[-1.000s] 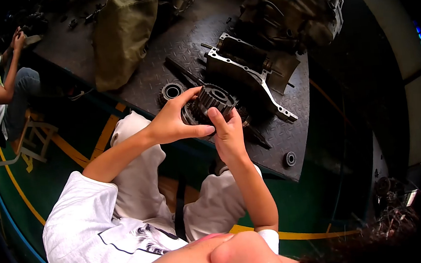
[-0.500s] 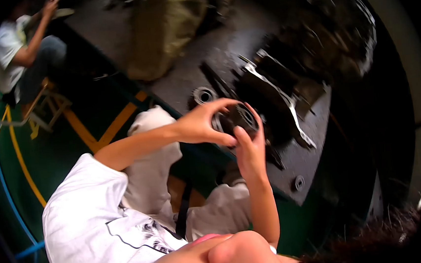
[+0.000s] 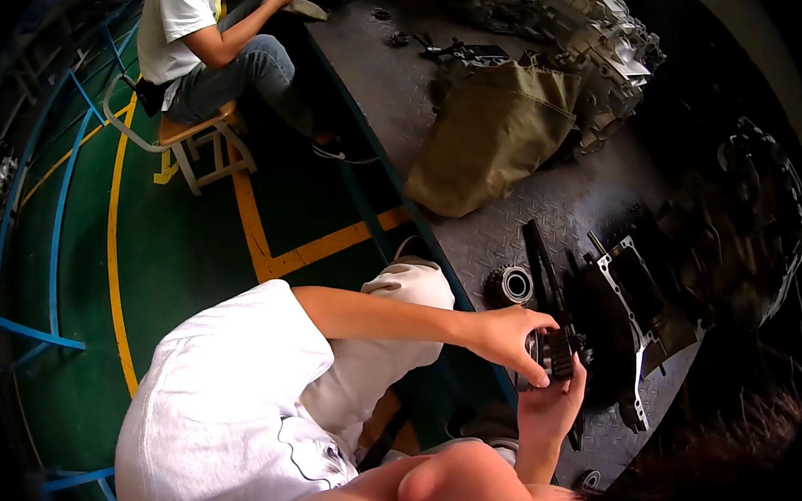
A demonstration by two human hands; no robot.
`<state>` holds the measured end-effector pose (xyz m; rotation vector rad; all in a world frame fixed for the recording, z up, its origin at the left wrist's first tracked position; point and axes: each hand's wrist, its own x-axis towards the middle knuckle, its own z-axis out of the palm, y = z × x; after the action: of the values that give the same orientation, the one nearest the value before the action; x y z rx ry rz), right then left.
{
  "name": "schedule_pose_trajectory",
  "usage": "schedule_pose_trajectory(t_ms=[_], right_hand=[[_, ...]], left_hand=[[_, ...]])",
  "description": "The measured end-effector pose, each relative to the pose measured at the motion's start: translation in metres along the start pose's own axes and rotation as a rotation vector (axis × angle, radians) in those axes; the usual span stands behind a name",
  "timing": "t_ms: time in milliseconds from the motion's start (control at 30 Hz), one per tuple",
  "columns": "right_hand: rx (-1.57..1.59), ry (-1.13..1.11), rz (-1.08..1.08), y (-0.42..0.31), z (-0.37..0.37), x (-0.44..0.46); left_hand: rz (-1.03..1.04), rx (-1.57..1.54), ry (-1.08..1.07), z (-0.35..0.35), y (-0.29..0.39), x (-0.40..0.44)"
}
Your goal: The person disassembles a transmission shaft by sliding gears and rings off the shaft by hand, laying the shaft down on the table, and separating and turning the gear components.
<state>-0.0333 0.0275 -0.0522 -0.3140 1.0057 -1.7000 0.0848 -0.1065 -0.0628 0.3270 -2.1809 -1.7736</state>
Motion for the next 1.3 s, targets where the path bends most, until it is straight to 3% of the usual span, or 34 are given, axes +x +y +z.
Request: schedule_pose_trajectory(t_ms=[300,400,533,600,667,733,867,933,1100,1300], right_hand=[[0.036,0.25,0.131,-0.002,-0.019,-0.018],[0.054,0.153,0.137,-0.005,-0.049,-0.015],[0.026,0.172,0.093,-0.007,-0.045,-0.021],[0.072,0.226,0.023,-0.005,-0.035,-0.025],[0.074,0.199,0.018,-0.002,-0.029,-0.03],[0.085,0.148,0.007,0.001,-0.03,-0.031],[0.128,0.058,-0.051,0.002,-0.027,-0.031],[0.177,0.027,-0.085,-0.002,-0.023,-0.031],[-0.045,0.049,-0.293,-0.004,-0.023,-0.027],[-0.224,0.02,-0.276,-0.001,-0.009,-0.03]], left_hand=[[-0.039,0.06,-0.132,0.001,0.004,-0.002],[-0.062,0.073,-0.173,-0.001,0.007,-0.002],[-0.076,0.06,-0.189,-0.015,0.01,-0.009],[-0.051,0.041,-0.097,-0.021,0.005,-0.01],[-0.066,-0.066,0.017,-0.024,-0.009,-0.009],[-0.214,-0.381,0.022,-0.028,-0.013,-0.012],[-0.283,-0.639,0.044,-0.03,-0.013,-0.027],[-0.444,-0.978,-0.124,-0.034,-0.007,-0.034],[-0.627,-1.068,-0.254,-0.001,-0.013,-0.04],[-0.581,-0.943,-0.331,0.031,-0.028,-0.036]])
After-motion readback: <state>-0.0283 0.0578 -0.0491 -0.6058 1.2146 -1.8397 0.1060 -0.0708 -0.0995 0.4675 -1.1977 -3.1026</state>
